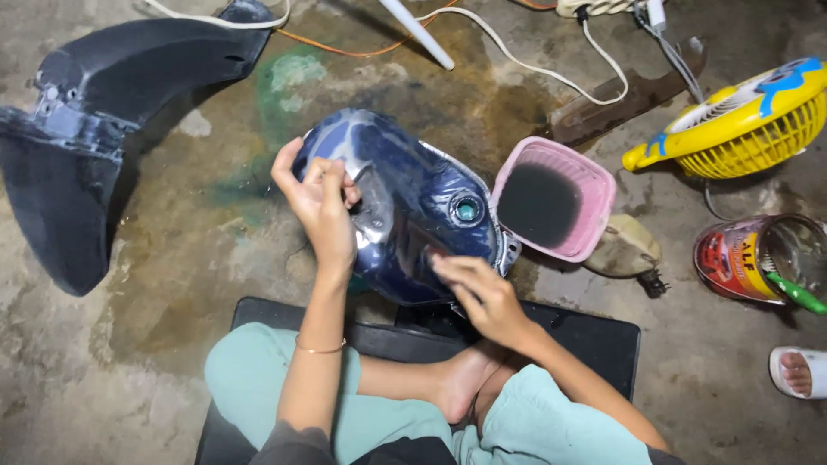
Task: Wet sanding a motorcycle fuel tank by hand using sandpaper and a bucket of water to prepare the surface.
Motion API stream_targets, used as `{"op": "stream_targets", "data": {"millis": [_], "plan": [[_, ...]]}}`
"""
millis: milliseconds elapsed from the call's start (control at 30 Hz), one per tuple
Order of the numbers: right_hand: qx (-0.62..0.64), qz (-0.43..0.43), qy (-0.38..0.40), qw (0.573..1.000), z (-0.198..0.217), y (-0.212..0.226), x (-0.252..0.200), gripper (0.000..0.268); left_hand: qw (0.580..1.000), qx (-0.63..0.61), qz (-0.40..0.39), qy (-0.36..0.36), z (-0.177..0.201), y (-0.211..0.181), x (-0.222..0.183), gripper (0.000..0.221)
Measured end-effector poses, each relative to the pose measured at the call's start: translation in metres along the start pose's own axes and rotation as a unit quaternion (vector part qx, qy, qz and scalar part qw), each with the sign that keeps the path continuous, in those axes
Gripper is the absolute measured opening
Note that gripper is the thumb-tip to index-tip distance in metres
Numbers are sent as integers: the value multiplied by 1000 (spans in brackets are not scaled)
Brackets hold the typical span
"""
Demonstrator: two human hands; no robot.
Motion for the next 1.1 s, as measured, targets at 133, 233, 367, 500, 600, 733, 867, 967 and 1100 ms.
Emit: {"op": "stream_targets", "data": {"millis": [133,233,367,500,600,733,867,967,1100], "plan": [[-30,-47,-81,995,46,-44,28,30,1000,10,-2,-4,-3,-7,-3,48],[-177,-117,-107,971,80,-121,34,25,1000,10,-5,-1,-3,-7,-1,47],[-397,-199,17,896,89,-217,23,39,1000,11,-5,-2,0,-7,0,48],[-490,-255,212,806,57,-284,-3,46,1000,19,-5,-5,-1,-13,-2,48],[-375,-349,223,829,70,-224,24,33,1000,14,-7,-7,1,-10,0,48],[-302,-365,180,862,86,-210,29,36,1000,15,-4,-2,3,-9,-2,47],[-306,-369,264,837,83,-205,25,35,1000,12,2,2,2,-11,0,48],[-296,-358,243,851,87,-199,30,36,1000,16,-8,-2,0,-14,-2,46],[-291,-356,280,843,80,-161,38,38,1000,8,-18,-7,1,-12,-2,47]]}}
Point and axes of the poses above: each hand's wrist, its own x-axis towards the middle knuckle, its own z-axis out of the back of the hand, y = z × x, the point moved 5 cm from there along x, towards the middle knuckle, and after that the axes turned 4 degrees about -y, right-handed, at the moved point
